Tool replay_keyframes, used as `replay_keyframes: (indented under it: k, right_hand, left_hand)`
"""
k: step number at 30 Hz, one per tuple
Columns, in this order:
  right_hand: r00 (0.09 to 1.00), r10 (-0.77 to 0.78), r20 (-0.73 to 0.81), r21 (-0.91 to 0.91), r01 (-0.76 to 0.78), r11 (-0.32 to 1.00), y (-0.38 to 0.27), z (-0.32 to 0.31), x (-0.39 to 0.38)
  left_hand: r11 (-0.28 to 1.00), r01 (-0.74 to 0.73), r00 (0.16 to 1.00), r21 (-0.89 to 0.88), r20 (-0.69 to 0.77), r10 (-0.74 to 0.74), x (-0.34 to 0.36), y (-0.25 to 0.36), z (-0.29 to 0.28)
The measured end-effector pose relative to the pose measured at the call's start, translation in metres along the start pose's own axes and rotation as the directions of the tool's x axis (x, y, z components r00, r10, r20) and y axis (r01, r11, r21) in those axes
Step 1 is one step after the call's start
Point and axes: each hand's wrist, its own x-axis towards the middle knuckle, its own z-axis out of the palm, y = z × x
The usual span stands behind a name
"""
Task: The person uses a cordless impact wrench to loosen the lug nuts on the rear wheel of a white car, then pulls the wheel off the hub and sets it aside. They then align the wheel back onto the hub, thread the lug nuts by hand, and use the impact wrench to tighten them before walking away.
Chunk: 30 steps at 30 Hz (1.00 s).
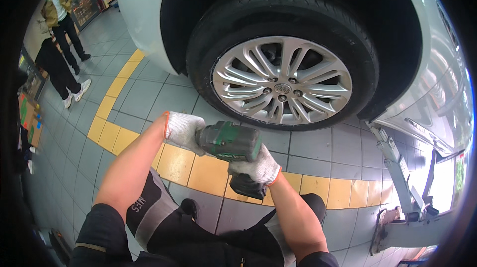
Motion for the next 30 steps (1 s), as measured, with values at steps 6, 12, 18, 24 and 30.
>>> replay_keyframes:
  k: [6,12,18,24,30]
  right_hand:
    - [0.989,0.114,-0.097,-0.085,-0.123,0.989,0.006,-0.030,-0.012]
    - [0.957,0.019,-0.290,-0.075,-0.042,0.996,0.037,-0.049,-0.038]
    - [0.801,-0.332,-0.497,-0.602,-0.043,0.797,0.063,-0.074,-0.039]
    - [0.687,-0.650,-0.325,-0.946,-0.250,0.208,0.067,-0.096,-0.006]
    - [0.616,-0.722,-0.314,-0.939,-0.315,0.140,0.071,-0.105,0.017]
  left_hand:
    - [0.956,-0.287,0.862,0.061,-0.418,0.286,0.045,0.027,-0.002]
    - [0.623,-0.642,0.736,-0.447,-0.587,0.337,0.122,0.039,0.010]
    - [-0.316,-0.403,0.911,-0.859,-0.411,-0.044,0.205,0.112,0.038]
    - [-0.378,-0.155,0.968,-0.913,-0.217,0.126,0.224,0.128,0.040]
    - [-0.356,-0.215,0.957,-0.909,-0.270,0.111,0.237,0.126,0.022]
